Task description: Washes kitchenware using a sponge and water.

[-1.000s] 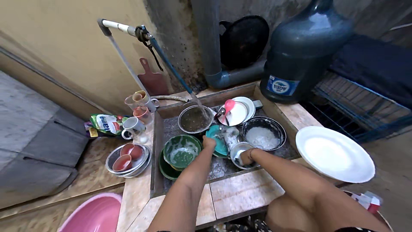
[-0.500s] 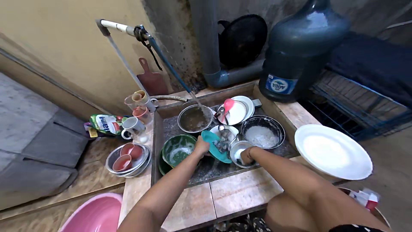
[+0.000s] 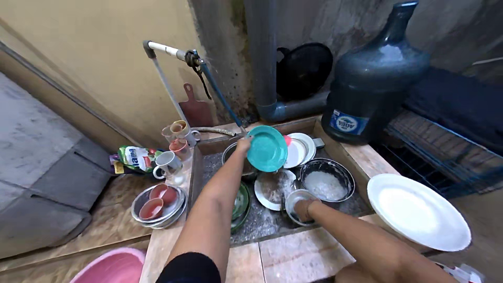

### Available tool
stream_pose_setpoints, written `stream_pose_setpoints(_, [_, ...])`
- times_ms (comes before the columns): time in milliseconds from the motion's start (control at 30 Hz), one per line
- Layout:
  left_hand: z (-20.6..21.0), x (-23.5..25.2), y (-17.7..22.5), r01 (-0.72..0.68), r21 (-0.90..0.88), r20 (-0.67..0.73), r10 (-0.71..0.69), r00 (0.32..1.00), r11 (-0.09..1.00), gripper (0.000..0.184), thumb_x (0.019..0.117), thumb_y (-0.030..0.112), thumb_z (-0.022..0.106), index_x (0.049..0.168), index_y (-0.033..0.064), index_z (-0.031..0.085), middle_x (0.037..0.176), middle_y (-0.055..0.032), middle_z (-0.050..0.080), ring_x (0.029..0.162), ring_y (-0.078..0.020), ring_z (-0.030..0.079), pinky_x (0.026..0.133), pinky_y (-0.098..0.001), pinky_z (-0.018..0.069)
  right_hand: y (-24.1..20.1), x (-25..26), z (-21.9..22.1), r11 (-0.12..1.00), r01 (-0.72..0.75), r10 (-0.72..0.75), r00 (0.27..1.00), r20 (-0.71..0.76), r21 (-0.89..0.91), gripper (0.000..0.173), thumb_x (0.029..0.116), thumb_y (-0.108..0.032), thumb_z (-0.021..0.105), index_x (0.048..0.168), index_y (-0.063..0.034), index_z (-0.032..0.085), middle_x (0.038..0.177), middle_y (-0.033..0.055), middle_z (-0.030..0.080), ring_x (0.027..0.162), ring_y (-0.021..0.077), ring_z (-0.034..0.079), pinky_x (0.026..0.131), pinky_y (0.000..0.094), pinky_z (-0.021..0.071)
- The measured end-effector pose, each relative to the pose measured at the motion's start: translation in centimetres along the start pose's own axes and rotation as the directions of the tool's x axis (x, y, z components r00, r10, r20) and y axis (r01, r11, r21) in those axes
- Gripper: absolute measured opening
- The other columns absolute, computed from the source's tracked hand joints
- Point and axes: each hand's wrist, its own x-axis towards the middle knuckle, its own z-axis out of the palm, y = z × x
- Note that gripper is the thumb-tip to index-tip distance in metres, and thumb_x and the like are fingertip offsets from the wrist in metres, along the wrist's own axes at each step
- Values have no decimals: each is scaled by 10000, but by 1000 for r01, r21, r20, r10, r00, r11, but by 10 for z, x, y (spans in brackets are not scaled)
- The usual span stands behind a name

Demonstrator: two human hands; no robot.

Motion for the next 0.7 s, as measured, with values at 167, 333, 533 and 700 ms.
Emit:
stream_pose_setpoints(167, [8, 26, 2, 72, -327, -63, -97, 993, 942, 409, 1043, 185, 556, 1404, -4, 525, 1334, -241, 602, 1201, -360, 606, 989, -565, 514, 6, 9, 7, 999, 37, -37, 999, 21, -13, 357, 976, -165, 638, 1204, 110, 649, 1290, 354, 609, 1238, 526, 567, 997, 743, 413])
stream_pose_setpoints(333, [8, 3, 15, 253, -223, 40, -250, 967, 941, 527, 1105, 375, 430, 1522, 57, 378, 1450, -267, 497, 1248, -414, 572, 954, -607, 527, 2, -2, -3, 999, 41, -40, 999, 30, -22, 365, 957, -167, 660, 1200, 105, 645, 1274, 340, 621, 1216, 519, 584, 974, 744, 424])
stream_pose_setpoints(533, [10, -15, 12, 143, 37, 46, -145, 988, 989, 526, 1123, 274, 417, 1610, 149, 263, 1479, -266, 473, 1234, -419, 580, 949, -590, 525, 4, -10, -20, 997, 82, -81, 996, -47, 16, 408, 964, -178, 671, 1263, 96, 629, 1272, 356, 611, 1237, 535, 558, 1004, 731, 409])
stream_pose_setpoints(700, [39, -13, -3, 101, 75, 170, -113, 979, 992, 784, 1023, 673, 422, 1602, 158, 301, 1521, -254, 463, 1357, -443, 497, 1042, -665, 448, -2, -13, -20, 998, 67, -67, 996, -59, -14, 373, 952, -170, 670, 1225, 84, 644, 1243, 336, 632, 1206, 521, 583, 979, 732, 429])
